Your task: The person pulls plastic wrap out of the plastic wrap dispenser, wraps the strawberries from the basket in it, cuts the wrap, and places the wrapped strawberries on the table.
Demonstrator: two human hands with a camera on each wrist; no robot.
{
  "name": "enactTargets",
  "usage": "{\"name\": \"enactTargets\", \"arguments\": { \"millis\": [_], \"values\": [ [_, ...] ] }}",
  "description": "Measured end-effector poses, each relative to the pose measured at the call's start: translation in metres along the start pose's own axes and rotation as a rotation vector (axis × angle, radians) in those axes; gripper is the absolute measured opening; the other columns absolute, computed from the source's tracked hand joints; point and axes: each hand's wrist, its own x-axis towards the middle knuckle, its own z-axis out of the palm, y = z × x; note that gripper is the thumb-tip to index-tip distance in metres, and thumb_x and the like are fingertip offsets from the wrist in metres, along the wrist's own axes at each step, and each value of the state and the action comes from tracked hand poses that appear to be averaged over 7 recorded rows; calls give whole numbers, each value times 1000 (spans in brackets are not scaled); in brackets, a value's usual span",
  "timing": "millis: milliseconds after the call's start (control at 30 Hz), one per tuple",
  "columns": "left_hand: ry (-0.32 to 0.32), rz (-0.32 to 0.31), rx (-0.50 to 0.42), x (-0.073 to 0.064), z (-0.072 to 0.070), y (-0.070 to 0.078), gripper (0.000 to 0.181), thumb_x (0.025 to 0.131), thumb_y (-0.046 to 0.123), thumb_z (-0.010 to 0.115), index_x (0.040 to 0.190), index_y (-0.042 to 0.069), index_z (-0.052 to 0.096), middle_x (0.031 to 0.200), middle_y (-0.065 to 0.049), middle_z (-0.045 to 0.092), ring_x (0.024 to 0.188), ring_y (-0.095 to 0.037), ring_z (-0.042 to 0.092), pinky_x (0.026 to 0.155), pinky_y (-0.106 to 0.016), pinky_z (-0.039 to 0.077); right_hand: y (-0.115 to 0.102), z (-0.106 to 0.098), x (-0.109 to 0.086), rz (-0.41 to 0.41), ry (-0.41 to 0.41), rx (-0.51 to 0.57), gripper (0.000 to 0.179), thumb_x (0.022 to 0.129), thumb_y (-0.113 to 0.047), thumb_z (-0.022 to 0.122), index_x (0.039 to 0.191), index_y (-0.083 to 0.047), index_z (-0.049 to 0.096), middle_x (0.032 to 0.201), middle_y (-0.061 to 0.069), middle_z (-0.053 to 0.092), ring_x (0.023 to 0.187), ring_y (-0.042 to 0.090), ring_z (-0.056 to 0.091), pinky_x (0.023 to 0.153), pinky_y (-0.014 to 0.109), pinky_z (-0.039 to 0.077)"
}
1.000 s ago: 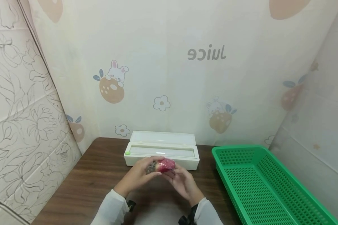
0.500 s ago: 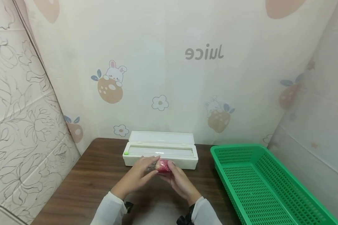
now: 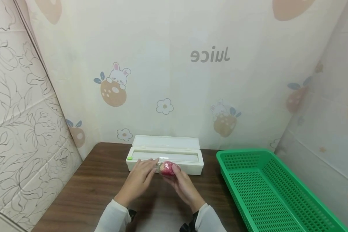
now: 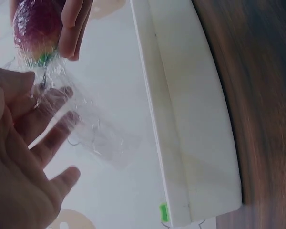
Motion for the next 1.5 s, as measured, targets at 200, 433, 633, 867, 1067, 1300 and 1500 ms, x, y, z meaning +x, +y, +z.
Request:
{"name": "enactTargets", "arguments": {
  "millis": [200,433,633,867,1067,1300,1500],
  "values": [
    [54,-76,-122,4,5,2,37,96,27,51,132,17,54,127,0,59,118,-15,48,106,-53,33,-2,5,1,-25,-24,16,58,102,-37,33,141,4,23,144,24,27,127,27,38,102,33,40],
    [-20,-165,-361,6,8,3,41,99,31,44,136,15,47,138,-4,50,124,-14,41,105,-45,37,-1,5,-1,6,30,-10,58,101,-41,33,141,1,27,139,21,34,125,29,40,101,31,42],
    [136,-178,-349,5,3,2,36,95,29,54,129,19,56,131,-5,57,123,-15,43,109,-57,26,-3,2,0,18,137,-82,59,98,-46,38,138,-3,33,134,17,38,118,28,43,94,25,47],
    [286,-214,-231,8,5,3,14,85,25,68,97,23,74,95,10,72,88,-5,56,84,-40,52,-3,4,0,2,111,-116,56,99,-41,39,133,4,36,126,16,45,111,26,49,95,28,46],
    [202,-304,-330,8,8,2,13,84,27,67,93,20,75,89,7,72,79,-2,59,73,-33,57,0,4,-2,5,89,-158,51,100,-37,37,134,2,38,127,16,45,112,27,48,100,40,40],
    [45,-403,-551,5,8,-3,17,88,15,57,95,17,73,79,0,69,63,-9,53,52,-25,46,2,3,-2,49,171,-182,49,97,-39,45,134,-7,38,129,13,44,107,22,47,90,35,44],
    [-23,-424,-683,4,11,-8,15,90,16,60,98,12,71,85,-3,72,73,-9,62,67,-31,56,4,3,-1,40,237,-201,47,96,-40,48,125,-3,48,115,10,51,95,22,50,82,32,46]
  ]
}}
